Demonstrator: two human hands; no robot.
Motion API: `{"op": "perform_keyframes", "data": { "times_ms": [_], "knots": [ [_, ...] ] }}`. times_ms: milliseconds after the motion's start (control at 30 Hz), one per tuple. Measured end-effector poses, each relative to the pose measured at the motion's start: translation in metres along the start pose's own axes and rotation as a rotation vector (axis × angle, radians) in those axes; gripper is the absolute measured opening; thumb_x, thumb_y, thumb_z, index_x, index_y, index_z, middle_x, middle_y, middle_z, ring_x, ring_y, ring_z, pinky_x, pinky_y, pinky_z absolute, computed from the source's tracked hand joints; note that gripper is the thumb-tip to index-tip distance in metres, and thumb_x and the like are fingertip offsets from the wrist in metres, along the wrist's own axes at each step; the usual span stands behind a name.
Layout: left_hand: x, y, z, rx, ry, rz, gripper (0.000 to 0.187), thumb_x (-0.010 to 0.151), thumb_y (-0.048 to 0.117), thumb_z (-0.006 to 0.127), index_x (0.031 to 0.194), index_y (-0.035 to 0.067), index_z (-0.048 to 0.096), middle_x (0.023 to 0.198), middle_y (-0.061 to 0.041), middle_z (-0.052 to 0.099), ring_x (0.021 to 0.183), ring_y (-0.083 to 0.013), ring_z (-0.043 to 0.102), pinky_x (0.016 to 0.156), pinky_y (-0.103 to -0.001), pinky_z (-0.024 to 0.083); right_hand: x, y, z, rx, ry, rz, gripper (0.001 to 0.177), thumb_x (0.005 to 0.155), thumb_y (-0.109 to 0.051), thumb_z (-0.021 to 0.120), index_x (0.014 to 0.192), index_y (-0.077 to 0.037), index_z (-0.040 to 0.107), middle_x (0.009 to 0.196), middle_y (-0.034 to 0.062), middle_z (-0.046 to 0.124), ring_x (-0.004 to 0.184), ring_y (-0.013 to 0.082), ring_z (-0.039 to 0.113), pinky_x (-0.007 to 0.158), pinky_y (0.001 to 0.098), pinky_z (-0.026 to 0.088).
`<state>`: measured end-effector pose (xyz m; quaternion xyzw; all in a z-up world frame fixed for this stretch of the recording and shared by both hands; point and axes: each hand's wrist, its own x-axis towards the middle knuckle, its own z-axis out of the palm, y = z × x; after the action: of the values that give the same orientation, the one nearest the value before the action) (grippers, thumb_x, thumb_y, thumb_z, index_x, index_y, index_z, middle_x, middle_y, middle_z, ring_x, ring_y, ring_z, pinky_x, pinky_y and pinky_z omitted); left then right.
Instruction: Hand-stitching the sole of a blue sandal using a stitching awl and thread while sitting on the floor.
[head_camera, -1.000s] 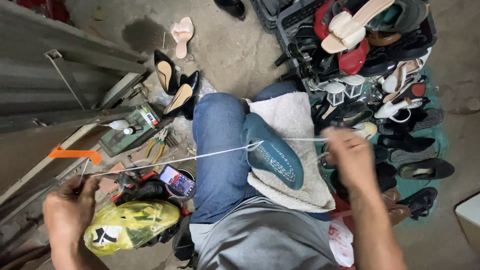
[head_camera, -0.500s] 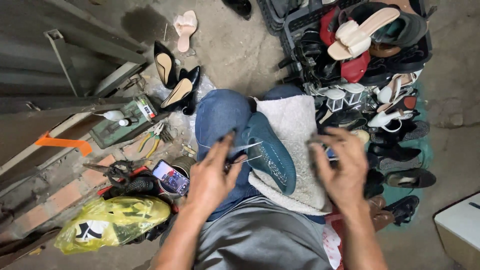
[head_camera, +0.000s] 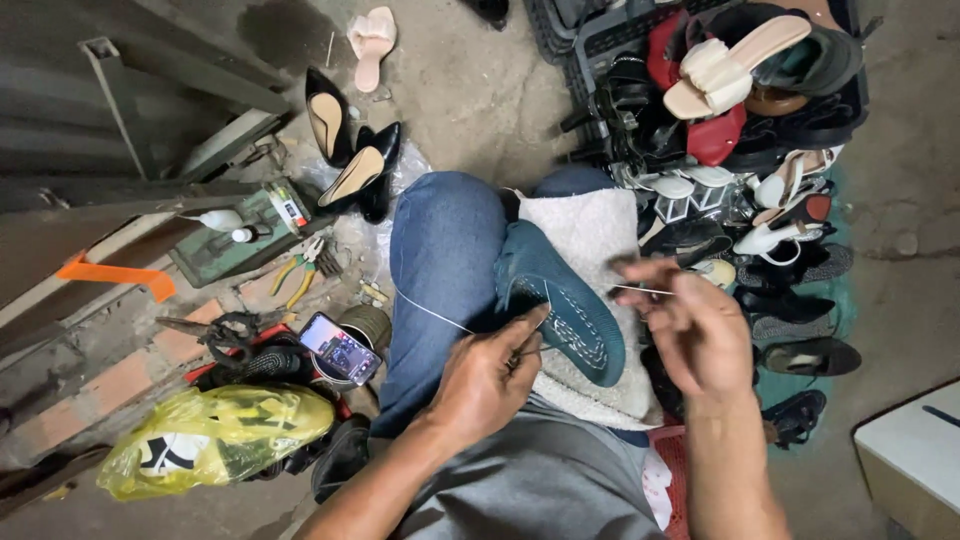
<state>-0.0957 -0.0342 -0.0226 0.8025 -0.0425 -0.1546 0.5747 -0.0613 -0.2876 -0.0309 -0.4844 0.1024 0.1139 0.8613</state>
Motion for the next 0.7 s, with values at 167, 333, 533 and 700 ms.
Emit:
{"op": "perform_keyframes", "data": {
  "times_ms": [167,333,533,700],
  "knots": [
    [0.005,0.008,0.005,0.081,-0.036,0.060,0.053,0.081,-0.003,0.064,0.134,-0.003,0.062,0.073,-0.002,0.073,0.048,-0.0128,0.065,0.045,-0.027,0.055,0.002,-0.009,0.004,0.206,-0.147,-0.007,0.039,0.107,-0.025,0.049,0.070,-0.015,0.047,0.063,-0.0005,0.045,0.062,0.0125,0.039,0.057,0.0256,0.036],
    [0.004,0.005,0.015,0.134,-0.038,0.174,0.054,0.082,-0.002,0.064,0.136,-0.004,0.058,0.070,-0.001,0.070,0.049,-0.0174,0.067,0.047,-0.031,0.053,-0.003,-0.006,-0.002,-0.115,0.079,0.068,0.042,0.105,-0.022,0.052,0.064,-0.015,0.044,0.056,-0.0021,0.037,0.053,0.0077,0.031,0.042,0.0205,0.025],
    [0.004,-0.001,0.019,0.268,-0.121,0.115,0.063,0.086,0.006,0.067,0.146,0.004,0.049,0.080,0.001,0.074,0.054,-0.0213,0.070,0.055,-0.036,0.055,-0.022,-0.010,0.000,-0.727,-0.224,0.079,0.092,0.093,-0.074,0.043,0.139,0.005,0.054,0.122,0.0234,0.070,0.105,0.0302,0.072,0.088,0.0394,0.058],
    [0.004,0.001,0.020,0.292,-0.085,0.132,0.063,0.084,0.007,0.068,0.144,0.002,0.053,0.080,0.000,0.076,0.059,-0.0215,0.072,0.058,-0.036,0.055,-0.029,-0.015,0.014,-1.156,-0.349,-0.032,0.102,0.088,-0.080,0.036,0.138,0.007,0.050,0.141,0.0228,0.052,0.125,0.0373,0.056,0.101,0.0489,0.046]
  ]
}}
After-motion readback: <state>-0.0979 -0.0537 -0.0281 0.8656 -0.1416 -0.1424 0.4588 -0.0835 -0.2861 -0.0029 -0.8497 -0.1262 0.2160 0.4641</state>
